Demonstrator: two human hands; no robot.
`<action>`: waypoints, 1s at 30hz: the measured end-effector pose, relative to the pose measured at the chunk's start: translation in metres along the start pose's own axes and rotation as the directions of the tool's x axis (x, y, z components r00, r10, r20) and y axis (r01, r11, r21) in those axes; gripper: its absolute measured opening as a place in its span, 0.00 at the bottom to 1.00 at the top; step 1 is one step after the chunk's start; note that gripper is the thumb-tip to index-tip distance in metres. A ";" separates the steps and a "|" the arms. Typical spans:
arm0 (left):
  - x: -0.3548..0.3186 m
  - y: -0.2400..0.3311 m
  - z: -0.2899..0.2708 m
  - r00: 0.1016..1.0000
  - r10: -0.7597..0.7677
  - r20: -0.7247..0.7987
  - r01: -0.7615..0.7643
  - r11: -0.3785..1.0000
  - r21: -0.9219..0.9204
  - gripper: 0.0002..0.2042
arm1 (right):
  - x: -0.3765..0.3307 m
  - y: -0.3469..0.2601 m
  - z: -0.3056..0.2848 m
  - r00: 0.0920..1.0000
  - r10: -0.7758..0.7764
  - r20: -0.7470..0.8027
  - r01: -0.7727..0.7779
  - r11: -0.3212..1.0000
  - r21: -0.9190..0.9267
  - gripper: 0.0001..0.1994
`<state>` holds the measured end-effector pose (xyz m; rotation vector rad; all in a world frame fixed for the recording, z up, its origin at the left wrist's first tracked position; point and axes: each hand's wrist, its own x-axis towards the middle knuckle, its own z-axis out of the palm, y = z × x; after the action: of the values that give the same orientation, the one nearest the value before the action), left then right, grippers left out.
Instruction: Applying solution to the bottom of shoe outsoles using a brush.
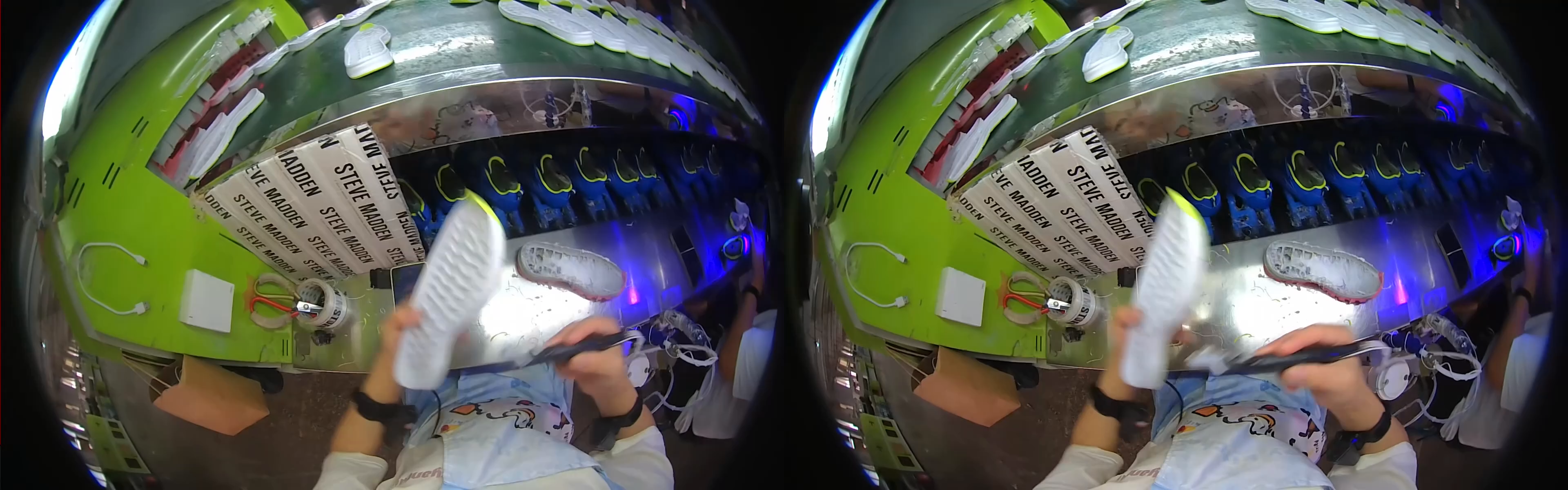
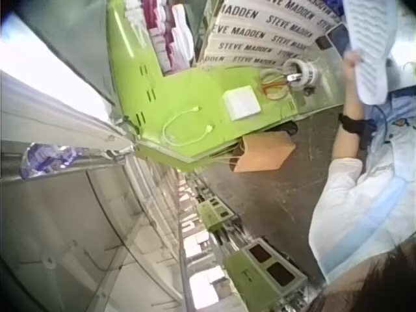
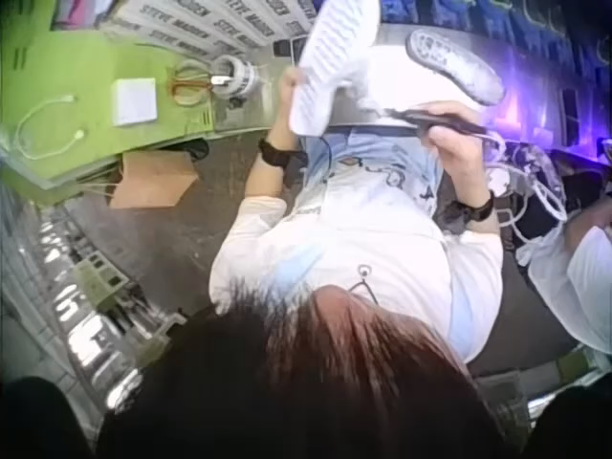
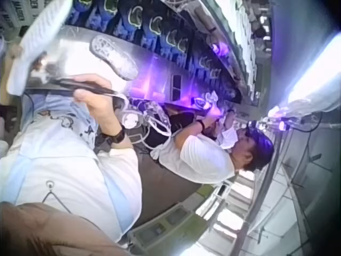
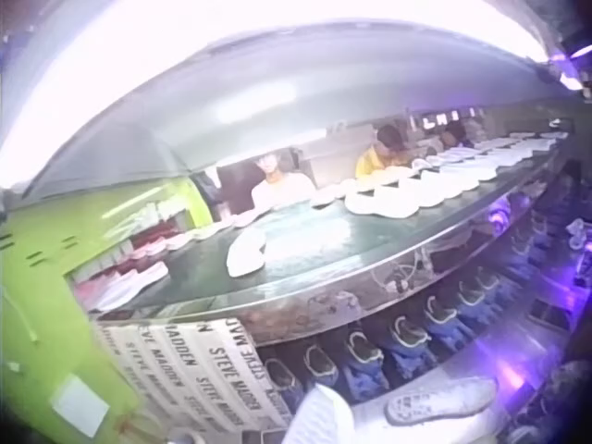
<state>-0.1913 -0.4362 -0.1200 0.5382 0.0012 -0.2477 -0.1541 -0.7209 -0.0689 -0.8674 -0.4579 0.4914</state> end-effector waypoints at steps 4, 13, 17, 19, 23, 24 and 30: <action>0.003 -0.093 -0.029 0.989 -0.148 0.020 0.146 0.936 -0.319 0.31 | 0.019 0.016 0.006 0.943 0.146 -0.300 -0.288 0.810 -0.511 0.13; 0.031 -0.112 -0.038 0.983 -0.114 0.142 0.168 0.870 -0.464 0.30 | 0.012 0.037 0.005 0.927 0.208 -0.313 -0.323 0.866 -0.382 0.13; 0.048 -0.099 -0.030 0.985 -0.047 0.167 0.114 0.899 -0.422 0.31 | 0.003 0.038 0.012 0.943 0.321 -0.087 -0.310 0.751 -0.584 0.12; 0.055 -0.086 -0.023 0.992 -0.068 0.107 0.103 0.921 -0.375 0.31 | 0.020 0.036 -0.001 0.984 0.179 0.010 -0.137 0.783 -0.607 0.13; 0.058 -0.069 -0.017 0.944 -0.293 0.154 0.318 0.932 -0.174 0.28 | 0.019 0.012 -0.005 0.882 0.440 0.169 -0.237 0.724 -0.648 0.11; 0.060 -0.066 -0.010 0.943 -0.295 0.152 0.319 0.931 -0.179 0.28 | 0.024 0.004 0.001 0.844 0.536 -0.001 -0.440 0.693 -0.571 0.11; 0.079 -0.069 0.006 0.729 -0.681 -0.071 0.652 0.659 0.376 0.16 | 0.018 -0.001 -0.016 0.824 0.445 0.352 0.029 0.587 -0.809 0.12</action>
<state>-0.1310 -0.5148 -0.1545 0.9084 0.0821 -1.0205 -0.1311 -0.7208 -0.0739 -1.6939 -1.1521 0.7863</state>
